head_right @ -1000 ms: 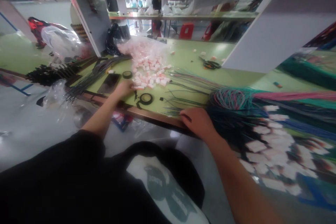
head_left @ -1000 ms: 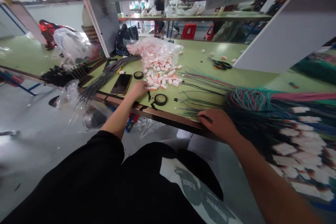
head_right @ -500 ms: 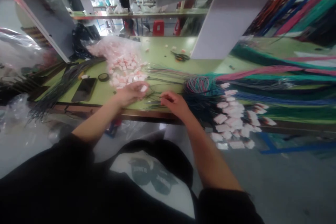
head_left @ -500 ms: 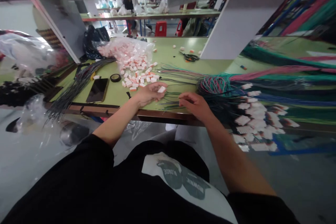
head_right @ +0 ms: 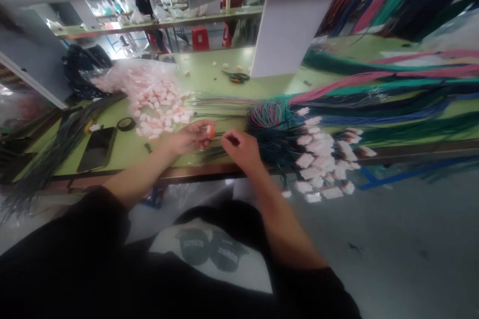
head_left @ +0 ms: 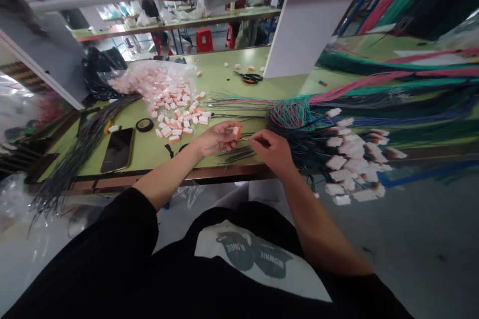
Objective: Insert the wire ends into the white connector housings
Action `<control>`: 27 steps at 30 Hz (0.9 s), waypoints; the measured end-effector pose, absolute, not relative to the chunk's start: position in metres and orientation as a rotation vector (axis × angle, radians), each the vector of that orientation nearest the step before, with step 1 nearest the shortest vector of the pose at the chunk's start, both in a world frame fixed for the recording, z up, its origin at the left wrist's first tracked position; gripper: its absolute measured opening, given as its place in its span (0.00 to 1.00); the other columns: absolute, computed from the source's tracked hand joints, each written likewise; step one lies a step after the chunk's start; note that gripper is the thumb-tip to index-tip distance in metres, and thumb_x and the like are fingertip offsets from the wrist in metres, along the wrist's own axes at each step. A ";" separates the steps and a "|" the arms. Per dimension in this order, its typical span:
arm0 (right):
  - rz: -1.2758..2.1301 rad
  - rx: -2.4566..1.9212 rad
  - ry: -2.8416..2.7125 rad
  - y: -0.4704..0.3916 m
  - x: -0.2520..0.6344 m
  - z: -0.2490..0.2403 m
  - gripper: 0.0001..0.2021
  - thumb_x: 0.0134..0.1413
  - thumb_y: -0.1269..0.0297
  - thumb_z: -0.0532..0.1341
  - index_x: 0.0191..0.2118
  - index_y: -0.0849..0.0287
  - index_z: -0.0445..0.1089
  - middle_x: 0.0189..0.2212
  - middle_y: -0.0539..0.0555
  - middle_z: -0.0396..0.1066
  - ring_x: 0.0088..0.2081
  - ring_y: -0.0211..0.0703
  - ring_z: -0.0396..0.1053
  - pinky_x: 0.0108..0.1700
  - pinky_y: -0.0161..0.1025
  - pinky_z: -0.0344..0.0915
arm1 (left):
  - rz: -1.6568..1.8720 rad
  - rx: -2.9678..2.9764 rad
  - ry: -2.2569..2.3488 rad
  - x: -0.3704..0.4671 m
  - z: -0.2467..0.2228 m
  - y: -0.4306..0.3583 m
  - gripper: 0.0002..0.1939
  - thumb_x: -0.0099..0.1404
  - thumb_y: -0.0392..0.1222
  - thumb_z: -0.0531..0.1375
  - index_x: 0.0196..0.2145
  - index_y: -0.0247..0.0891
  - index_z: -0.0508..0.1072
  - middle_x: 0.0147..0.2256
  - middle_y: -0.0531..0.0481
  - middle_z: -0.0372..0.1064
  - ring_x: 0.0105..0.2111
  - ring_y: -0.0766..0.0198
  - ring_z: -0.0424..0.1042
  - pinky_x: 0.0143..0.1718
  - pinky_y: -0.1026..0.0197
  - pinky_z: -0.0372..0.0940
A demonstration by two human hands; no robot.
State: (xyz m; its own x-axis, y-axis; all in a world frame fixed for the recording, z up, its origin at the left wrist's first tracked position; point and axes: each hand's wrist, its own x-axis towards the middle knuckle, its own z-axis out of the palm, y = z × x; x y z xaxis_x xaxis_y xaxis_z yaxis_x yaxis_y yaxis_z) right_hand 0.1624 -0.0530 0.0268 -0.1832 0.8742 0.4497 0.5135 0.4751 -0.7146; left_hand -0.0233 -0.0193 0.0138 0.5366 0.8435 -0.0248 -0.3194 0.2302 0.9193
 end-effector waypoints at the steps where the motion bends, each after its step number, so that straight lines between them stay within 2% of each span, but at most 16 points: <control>1: 0.489 -1.178 -1.856 -0.054 0.161 0.027 0.06 0.44 0.64 0.55 0.24 0.58 0.67 0.23 0.51 0.71 0.25 0.37 0.64 0.30 0.34 0.59 | 0.869 1.052 0.601 -0.024 0.014 -0.019 0.21 0.49 0.34 0.66 0.41 0.36 0.66 0.26 0.56 0.67 0.21 0.73 0.68 0.20 0.71 0.59; 13: 0.248 -1.369 -1.948 -0.054 0.156 0.024 0.07 0.42 0.65 0.54 0.22 0.57 0.67 0.21 0.51 0.69 0.22 0.37 0.61 0.28 0.34 0.54 | 0.900 1.159 0.604 -0.019 0.016 -0.022 0.22 0.47 0.37 0.67 0.40 0.35 0.66 0.26 0.56 0.66 0.22 0.73 0.68 0.20 0.70 0.60; 18: 0.304 -1.356 -1.945 -0.053 0.156 0.024 0.08 0.43 0.65 0.53 0.22 0.57 0.68 0.21 0.52 0.70 0.22 0.38 0.62 0.28 0.34 0.55 | 0.952 1.284 0.613 -0.016 0.013 -0.023 0.21 0.50 0.40 0.66 0.40 0.35 0.66 0.26 0.55 0.66 0.22 0.73 0.68 0.22 0.69 0.61; 27: 0.476 -1.253 -1.910 -0.049 0.155 0.024 0.09 0.43 0.65 0.52 0.22 0.58 0.67 0.20 0.50 0.68 0.24 0.37 0.62 0.28 0.34 0.55 | 0.997 1.401 0.668 -0.014 0.012 -0.024 0.17 0.50 0.39 0.64 0.38 0.34 0.66 0.26 0.55 0.67 0.23 0.72 0.68 0.24 0.67 0.64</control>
